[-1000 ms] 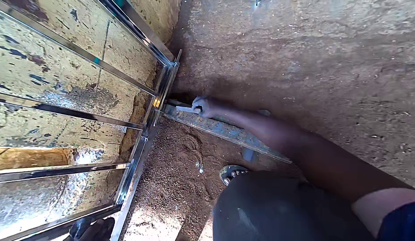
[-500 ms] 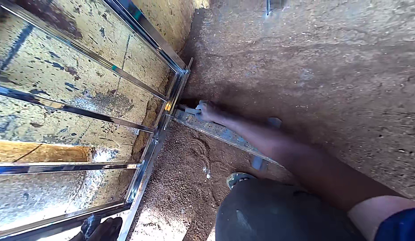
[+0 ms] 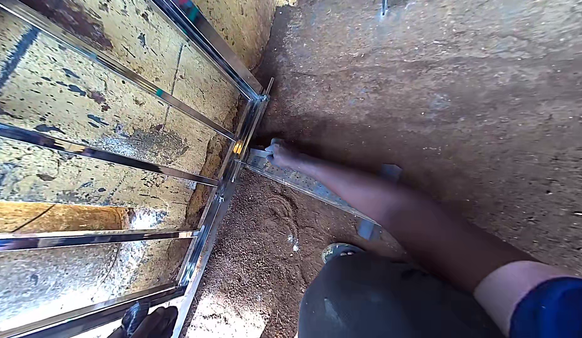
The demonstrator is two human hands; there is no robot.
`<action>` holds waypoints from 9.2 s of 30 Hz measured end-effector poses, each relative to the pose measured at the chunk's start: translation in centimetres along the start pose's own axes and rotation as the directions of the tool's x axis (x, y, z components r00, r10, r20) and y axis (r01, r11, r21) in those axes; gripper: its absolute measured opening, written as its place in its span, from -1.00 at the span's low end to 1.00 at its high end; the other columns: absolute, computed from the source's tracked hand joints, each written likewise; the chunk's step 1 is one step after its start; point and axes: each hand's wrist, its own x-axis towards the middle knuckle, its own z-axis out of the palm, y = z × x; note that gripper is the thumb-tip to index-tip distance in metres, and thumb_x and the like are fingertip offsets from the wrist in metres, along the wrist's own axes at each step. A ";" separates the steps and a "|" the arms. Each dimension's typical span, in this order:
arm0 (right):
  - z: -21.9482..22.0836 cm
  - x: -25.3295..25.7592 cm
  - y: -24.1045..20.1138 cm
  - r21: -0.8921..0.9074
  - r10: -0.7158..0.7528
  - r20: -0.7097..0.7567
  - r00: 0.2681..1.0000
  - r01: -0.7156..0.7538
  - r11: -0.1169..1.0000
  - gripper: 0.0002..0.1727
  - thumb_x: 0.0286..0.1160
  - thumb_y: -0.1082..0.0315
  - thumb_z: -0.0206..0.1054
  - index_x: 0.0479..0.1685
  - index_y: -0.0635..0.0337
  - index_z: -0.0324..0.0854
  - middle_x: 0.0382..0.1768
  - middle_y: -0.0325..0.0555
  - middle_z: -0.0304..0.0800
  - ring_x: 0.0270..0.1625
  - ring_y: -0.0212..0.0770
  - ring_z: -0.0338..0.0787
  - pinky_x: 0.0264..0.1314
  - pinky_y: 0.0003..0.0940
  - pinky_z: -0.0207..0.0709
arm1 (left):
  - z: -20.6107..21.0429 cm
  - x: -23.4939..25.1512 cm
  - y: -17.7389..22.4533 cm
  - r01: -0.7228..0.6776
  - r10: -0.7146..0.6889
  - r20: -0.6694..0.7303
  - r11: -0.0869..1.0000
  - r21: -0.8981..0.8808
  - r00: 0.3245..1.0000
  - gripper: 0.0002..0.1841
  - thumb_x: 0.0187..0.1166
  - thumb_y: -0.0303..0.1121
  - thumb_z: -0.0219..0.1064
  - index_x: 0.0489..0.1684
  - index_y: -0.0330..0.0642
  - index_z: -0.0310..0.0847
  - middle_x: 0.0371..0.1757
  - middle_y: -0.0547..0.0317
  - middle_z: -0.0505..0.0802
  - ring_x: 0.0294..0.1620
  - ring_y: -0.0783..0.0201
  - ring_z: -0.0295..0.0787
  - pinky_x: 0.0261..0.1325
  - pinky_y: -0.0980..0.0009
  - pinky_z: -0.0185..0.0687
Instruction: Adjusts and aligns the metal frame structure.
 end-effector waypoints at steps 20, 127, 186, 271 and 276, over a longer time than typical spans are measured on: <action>1.4 1.6 2.2 0.118 -0.131 -0.110 0.985 0.144 0.982 -0.58 0.56 0.26 0.37 0.28 0.35 0.76 0.22 0.30 0.70 0.33 0.18 0.67 0.48 0.00 0.48 | 0.1 0.8 -0.8 0.021 -0.021 -0.056 1.000 0.011 0.998 -0.85 0.47 -0.34 0.39 -0.28 -0.23 0.61 -0.51 0.24 0.85 -0.49 0.29 0.83 -0.28 0.21 0.84; 3.4 2.3 -6.5 0.580 0.237 0.038 0.971 -0.215 0.785 -0.69 0.49 0.37 0.36 0.14 0.27 0.80 0.19 0.23 0.81 0.34 0.15 0.74 0.38 0.18 0.57 | 23.6 18.3 12.4 -0.492 0.573 0.309 0.195 0.848 0.759 -0.54 0.61 -0.21 0.36 0.24 -0.49 0.63 0.21 -0.40 0.79 0.35 -0.35 0.71 0.36 -0.25 0.57; 2.3 5.5 -5.4 0.696 0.459 0.147 0.876 -0.421 0.582 -0.53 0.31 0.33 0.49 0.19 0.31 0.54 0.01 0.25 0.77 0.09 0.15 0.80 0.05 0.21 0.65 | 23.1 19.0 11.3 -0.567 0.663 0.277 0.269 0.779 0.695 -0.48 0.49 -0.25 0.46 0.34 -0.44 0.61 0.21 -0.35 0.82 0.27 -0.33 0.77 0.25 -0.27 0.63; -1.0 -4.8 -4.7 0.935 0.362 -0.270 0.892 0.333 -0.123 -0.74 0.35 0.43 0.26 0.04 0.17 0.57 -0.30 -0.16 0.75 -0.28 -0.28 0.77 -0.20 -0.24 0.73 | 22.5 14.0 10.9 -0.429 0.466 0.303 0.192 0.883 0.831 -0.57 0.68 -0.11 0.30 0.11 -0.38 0.73 0.17 -0.32 0.80 0.27 -0.30 0.72 0.28 -0.25 0.57; -4.8 -7.0 -2.4 0.878 0.336 -0.306 0.891 0.401 -0.263 -0.69 0.58 0.25 -0.12 -0.22 -0.07 0.58 -0.47 -0.34 0.68 -0.43 -0.42 0.68 -0.38 -0.41 0.63 | 26.1 11.6 11.0 -0.035 -0.006 0.069 0.822 0.569 0.998 -0.44 0.71 -0.16 0.28 0.54 -0.42 0.43 0.25 -0.36 0.80 0.30 -0.29 0.75 0.38 -0.27 0.57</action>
